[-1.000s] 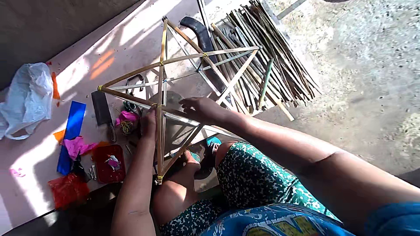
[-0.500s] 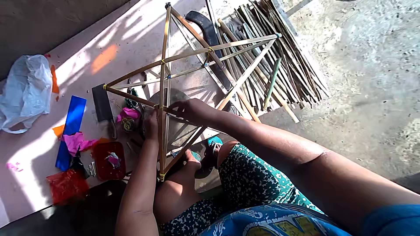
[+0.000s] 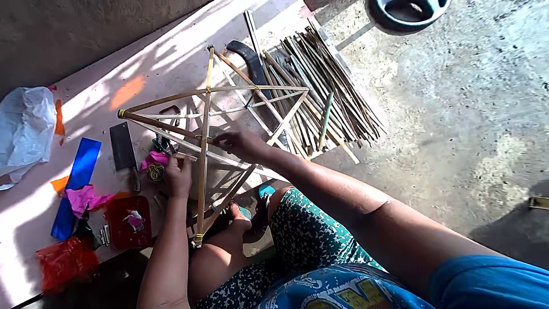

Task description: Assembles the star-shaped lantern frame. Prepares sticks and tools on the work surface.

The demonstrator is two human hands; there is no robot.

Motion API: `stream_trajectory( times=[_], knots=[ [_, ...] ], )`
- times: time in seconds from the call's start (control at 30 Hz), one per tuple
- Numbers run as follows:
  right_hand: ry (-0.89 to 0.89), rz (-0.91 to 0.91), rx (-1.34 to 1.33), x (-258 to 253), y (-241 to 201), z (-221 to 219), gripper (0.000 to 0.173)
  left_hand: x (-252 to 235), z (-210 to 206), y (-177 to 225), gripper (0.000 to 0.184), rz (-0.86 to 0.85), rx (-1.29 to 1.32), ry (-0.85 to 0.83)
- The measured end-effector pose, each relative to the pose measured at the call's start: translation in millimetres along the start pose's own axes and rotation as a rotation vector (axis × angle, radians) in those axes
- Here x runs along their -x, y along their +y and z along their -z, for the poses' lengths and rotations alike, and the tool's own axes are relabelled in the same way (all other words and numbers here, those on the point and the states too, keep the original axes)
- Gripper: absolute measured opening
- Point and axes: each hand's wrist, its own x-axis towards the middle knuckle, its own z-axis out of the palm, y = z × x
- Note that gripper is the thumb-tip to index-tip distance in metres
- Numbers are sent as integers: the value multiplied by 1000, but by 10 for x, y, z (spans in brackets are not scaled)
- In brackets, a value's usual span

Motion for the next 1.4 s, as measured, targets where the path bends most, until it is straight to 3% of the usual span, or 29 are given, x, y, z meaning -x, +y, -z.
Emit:
stream_trajectory(
  times=[0.13, 0.27, 0.37, 0.47, 0.57, 0.67, 0.8, 0.93, 1.17, 1.4],
  knots=[
    [52, 50, 47, 247, -93, 39, 38, 194, 293, 368, 25, 122, 154, 74],
    [375, 175, 147, 706, 252, 271, 36, 508, 598, 622, 25, 134, 124, 34],
    [551, -104, 161, 1226, 777, 549, 34, 778, 688, 755, 24, 240, 180, -44],
    [455, -500, -18, 1700, 1370, 548, 38, 975, 670, 860, 29, 347, 261, -119],
    [293, -652, -392, 2006, 1629, 313, 54, 1053, 587, 911, 27, 382, 216, -126],
    [271, -645, -577, 2118, 1498, 120, 57, 1088, 488, 931, 26, 412, 230, -71],
    [372, -568, -601, 2085, 1338, 57, 30, 1129, 344, 894, 25, 387, 407, 98],
    [446, -531, -549, 2071, 1146, 159, 27, 1184, 330, 865, 24, 345, 480, 209],
    [564, -367, -456, 2147, 588, 377, 25, 1347, 654, 1091, 18, 264, 673, 431],
    [648, -154, -446, 2177, 144, 518, 23, 1498, 1093, 1220, 17, 83, 803, 519]
  ],
)
